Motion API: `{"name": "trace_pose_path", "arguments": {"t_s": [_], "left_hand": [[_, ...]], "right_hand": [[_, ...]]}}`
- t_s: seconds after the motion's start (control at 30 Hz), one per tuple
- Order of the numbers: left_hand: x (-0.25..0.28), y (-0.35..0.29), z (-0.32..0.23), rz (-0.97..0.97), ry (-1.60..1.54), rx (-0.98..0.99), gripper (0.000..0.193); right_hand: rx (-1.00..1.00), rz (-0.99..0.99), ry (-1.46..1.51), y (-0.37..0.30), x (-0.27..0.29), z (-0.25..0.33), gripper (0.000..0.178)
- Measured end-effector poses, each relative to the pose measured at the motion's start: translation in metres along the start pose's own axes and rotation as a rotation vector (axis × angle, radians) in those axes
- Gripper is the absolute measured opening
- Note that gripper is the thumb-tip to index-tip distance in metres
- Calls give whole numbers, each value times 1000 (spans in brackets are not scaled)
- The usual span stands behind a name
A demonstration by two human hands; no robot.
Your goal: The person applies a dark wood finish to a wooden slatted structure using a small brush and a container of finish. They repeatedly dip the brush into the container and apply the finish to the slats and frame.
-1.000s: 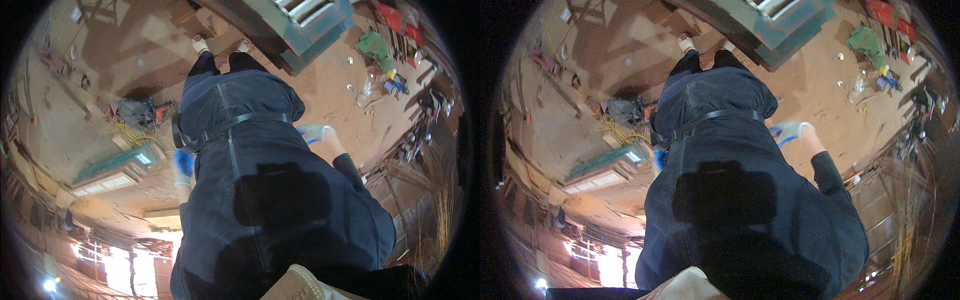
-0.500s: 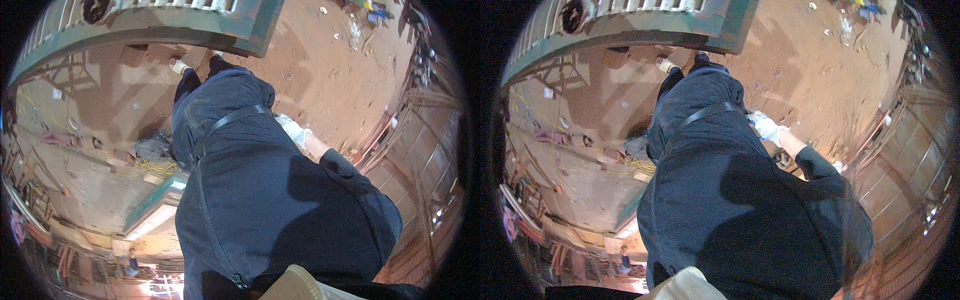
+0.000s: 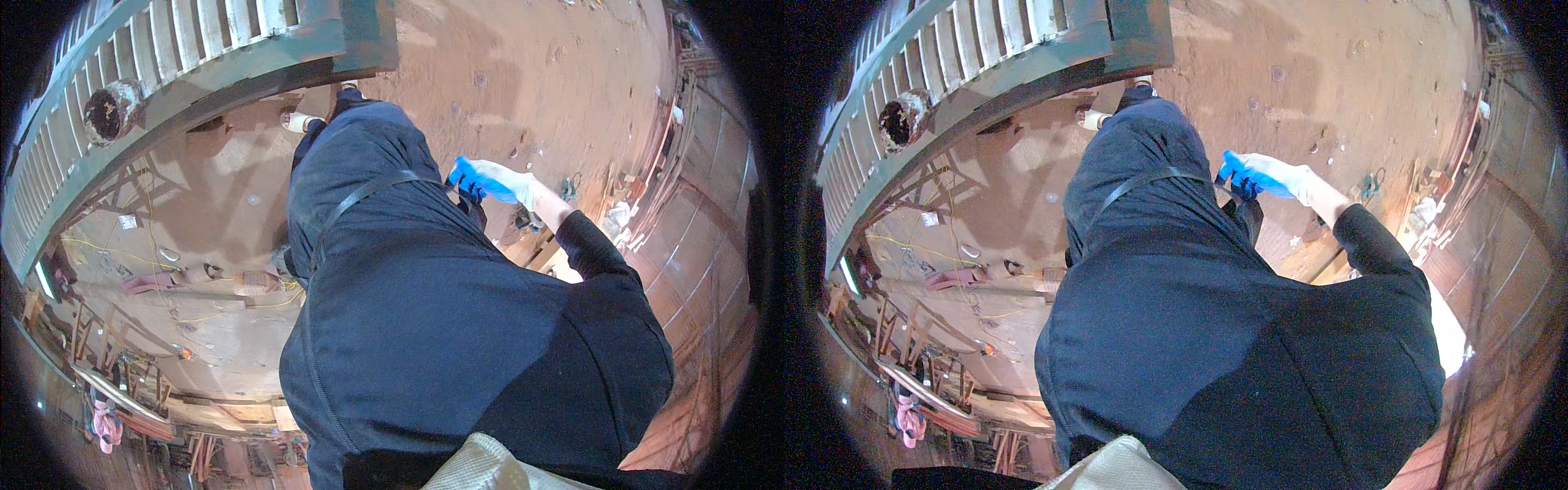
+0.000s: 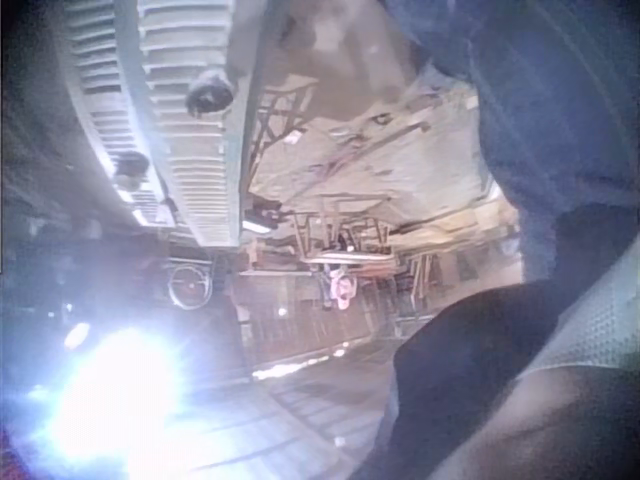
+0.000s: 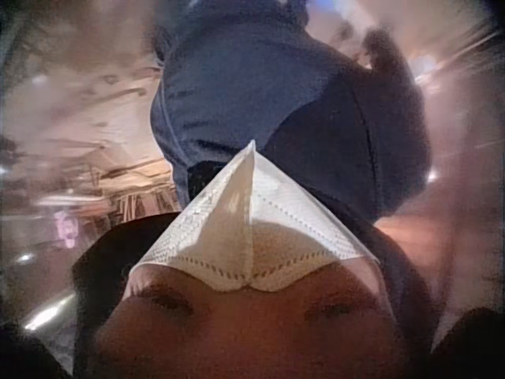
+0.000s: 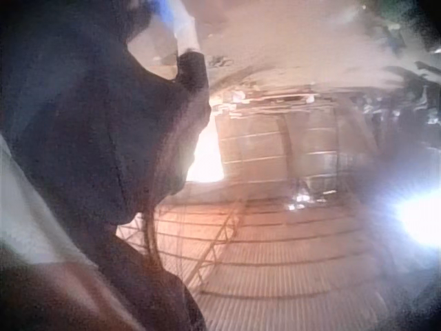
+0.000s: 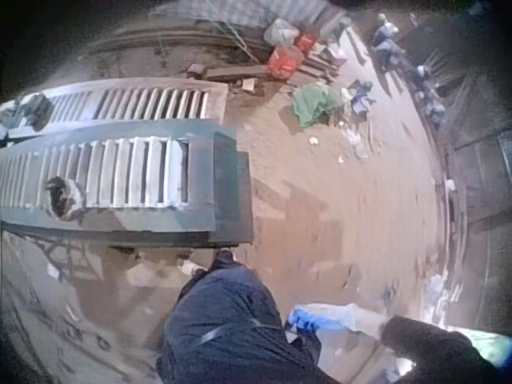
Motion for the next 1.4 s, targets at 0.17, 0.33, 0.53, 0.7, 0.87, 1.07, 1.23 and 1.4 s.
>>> {"name": "trace_pose_path", "arguments": {"t_s": [0.17,0.33,0.53,0.7,0.87,1.07,1.23,1.4], "left_hand": [[4,4,-5,6,59,8,23],[7,0,-4,-1,86,18,25],[1,-5,1,-9,95,34,28],[-4,-17,9,-41,60,32,31],[-18,-39,25,-99,-10,36,34],[-50,-66,39,-146,-104,53,38],[-79,-78,47,-165,-172,67,41],[-105,-92,59,-183,-238,82,44]], "right_hand": [[304,-175,-297,13,-13,12,25],[153,-274,-375,23,-17,9,21],[150,-536,-834,36,42,-1,14],[102,-482,-1188,58,41,-22,27],[-338,-12,-1564,74,34,15,39],[596,-339,-1483,67,-79,215,36],[771,309,-1469,134,-202,180,38],[825,-20,-1927,203,-177,183,34]]}}
Point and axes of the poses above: each hand's wrist, its own y-axis towards the middle knuckle, its own x-axis out of the back of the hand, z = x × y, the point moved 8 cm from there along y, towards the middle knuckle, and after that the axes turned 4 degrees about -z, right-handed, at the moved point
